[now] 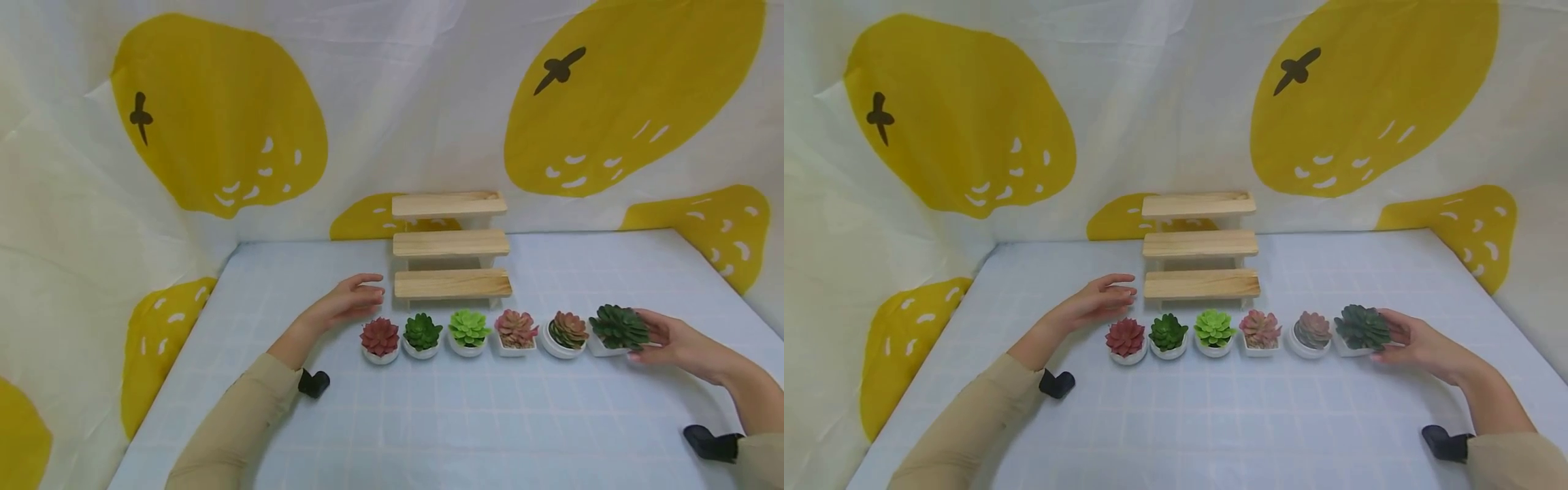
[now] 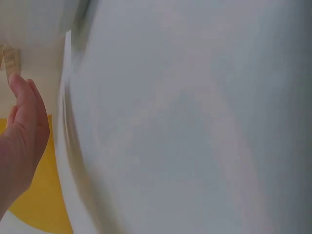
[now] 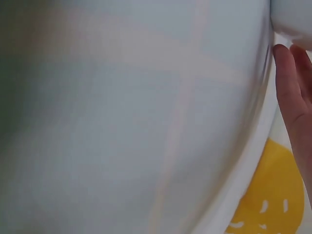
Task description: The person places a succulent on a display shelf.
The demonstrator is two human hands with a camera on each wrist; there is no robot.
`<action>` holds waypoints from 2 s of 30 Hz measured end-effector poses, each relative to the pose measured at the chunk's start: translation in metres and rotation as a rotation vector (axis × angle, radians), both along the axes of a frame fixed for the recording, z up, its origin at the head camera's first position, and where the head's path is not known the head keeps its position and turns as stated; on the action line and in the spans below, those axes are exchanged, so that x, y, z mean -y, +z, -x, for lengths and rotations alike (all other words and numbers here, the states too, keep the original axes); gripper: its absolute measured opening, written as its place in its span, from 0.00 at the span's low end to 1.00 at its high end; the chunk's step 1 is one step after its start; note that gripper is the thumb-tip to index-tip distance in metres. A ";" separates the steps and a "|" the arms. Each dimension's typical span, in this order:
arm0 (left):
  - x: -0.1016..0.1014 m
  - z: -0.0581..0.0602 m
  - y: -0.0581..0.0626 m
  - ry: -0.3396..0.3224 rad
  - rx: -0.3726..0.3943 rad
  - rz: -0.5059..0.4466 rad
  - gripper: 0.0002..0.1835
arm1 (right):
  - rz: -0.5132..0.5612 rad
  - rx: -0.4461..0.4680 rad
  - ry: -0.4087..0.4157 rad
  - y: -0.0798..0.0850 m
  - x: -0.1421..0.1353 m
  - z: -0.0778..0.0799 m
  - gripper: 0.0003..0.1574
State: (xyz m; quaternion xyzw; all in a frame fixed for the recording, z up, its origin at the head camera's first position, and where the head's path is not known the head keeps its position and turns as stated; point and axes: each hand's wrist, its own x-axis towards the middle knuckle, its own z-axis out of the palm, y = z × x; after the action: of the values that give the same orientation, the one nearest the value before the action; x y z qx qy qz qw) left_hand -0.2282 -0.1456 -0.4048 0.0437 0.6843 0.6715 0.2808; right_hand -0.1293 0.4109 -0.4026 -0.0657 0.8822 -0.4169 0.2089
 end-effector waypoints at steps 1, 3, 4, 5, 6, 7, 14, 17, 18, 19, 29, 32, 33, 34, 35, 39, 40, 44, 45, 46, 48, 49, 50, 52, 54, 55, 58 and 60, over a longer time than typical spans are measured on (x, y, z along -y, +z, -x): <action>-0.003 0.001 0.000 0.002 0.006 0.004 0.27 | 0.005 -0.001 0.001 0.000 0.000 0.001 0.55; -0.009 0.004 0.001 0.004 0.016 0.000 0.27 | 0.024 -0.004 0.005 0.000 0.001 0.002 0.55; -0.012 0.005 0.002 0.002 0.021 -0.006 0.27 | 0.037 -0.005 0.010 0.000 0.001 0.003 0.55; -0.014 0.006 0.002 -0.003 0.023 -0.014 0.27 | 0.057 -0.002 0.013 -0.001 0.000 0.003 0.54; -0.017 0.007 0.003 -0.005 0.028 -0.020 0.28 | 0.077 -0.002 0.016 -0.001 0.000 0.004 0.54; -0.020 0.008 0.003 -0.006 0.033 -0.023 0.28 | 0.096 0.000 0.017 -0.002 -0.001 0.004 0.54; -0.031 0.009 0.006 0.011 0.057 -0.038 0.30 | 0.197 0.000 0.023 -0.006 -0.003 0.005 0.55; -0.034 0.008 0.008 0.017 0.058 -0.040 0.30 | 0.214 -0.004 0.032 -0.007 -0.003 0.004 0.54; -0.035 0.008 0.008 0.015 0.058 -0.040 0.30 | 0.212 -0.006 0.032 -0.007 -0.004 0.004 0.54; -0.035 0.008 0.008 0.016 0.060 -0.038 0.30 | 0.204 -0.007 0.029 -0.007 -0.003 0.004 0.54; -0.037 0.008 0.010 0.044 0.081 -0.041 0.30 | 0.073 -0.024 -0.027 0.004 -0.003 0.008 0.56; -0.037 0.007 0.012 0.045 0.082 -0.040 0.30 | 0.146 -0.084 -0.020 0.011 -0.005 0.009 0.51; -0.037 0.007 0.012 0.044 0.082 -0.039 0.30 | 0.203 -0.101 -0.012 0.013 -0.006 0.010 0.48; -0.038 0.006 0.012 0.043 0.081 -0.039 0.30 | 0.258 -0.119 0.003 0.016 -0.006 0.011 0.46; -0.038 0.006 0.013 0.041 0.078 -0.038 0.30 | 0.312 -0.134 0.020 0.020 -0.005 0.013 0.44; -0.039 0.007 0.013 0.051 0.079 -0.037 0.30 | 0.452 -0.148 0.094 0.036 0.003 0.021 0.43; -0.040 0.007 0.013 0.054 0.079 -0.036 0.30 | 0.461 -0.145 0.100 0.041 0.005 0.022 0.43; -0.041 0.008 0.013 0.056 0.071 -0.034 0.30 | 0.403 -0.144 0.061 0.060 0.016 0.030 0.41; -0.041 0.007 0.014 0.054 0.065 -0.033 0.30 | 0.374 -0.149 0.052 0.065 0.019 0.032 0.40; -0.041 0.007 0.014 0.054 0.060 -0.032 0.30 | 0.346 -0.152 0.040 0.069 0.022 0.034 0.40; -0.041 0.006 0.014 0.054 0.048 -0.031 0.30 | 0.311 -0.155 0.046 0.078 0.029 0.038 0.39; -0.041 0.005 0.014 0.056 0.044 -0.030 0.30 | 0.309 -0.156 0.061 0.081 0.032 0.041 0.39; -0.041 0.005 0.014 0.060 0.042 -0.032 0.30 | 0.316 -0.156 0.079 0.085 0.035 0.043 0.38; -0.041 0.004 0.013 0.071 0.043 -0.038 0.30 | 0.342 -0.138 0.091 0.092 0.042 0.048 0.37; -0.041 0.003 0.012 0.087 0.051 -0.045 0.30 | 0.348 -0.116 0.088 0.099 0.048 0.053 0.36; -0.041 0.002 0.011 0.096 0.059 -0.049 0.30 | 0.335 -0.108 0.075 0.102 0.052 0.055 0.37; -0.042 0.002 0.009 0.115 0.066 -0.058 0.30 | 0.302 -0.096 0.028 0.113 0.063 0.061 0.38; -0.043 0.002 0.010 0.123 0.064 -0.063 0.30 | 0.305 -0.106 0.019 0.119 0.071 0.065 0.38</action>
State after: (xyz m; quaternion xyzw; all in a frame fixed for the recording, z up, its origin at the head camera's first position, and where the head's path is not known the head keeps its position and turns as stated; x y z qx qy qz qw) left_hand -0.2301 -0.1027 -0.3953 -0.0111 0.6550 0.7097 0.2592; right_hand -0.1941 0.3394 -0.2833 -0.1268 0.8176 -0.5402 0.1536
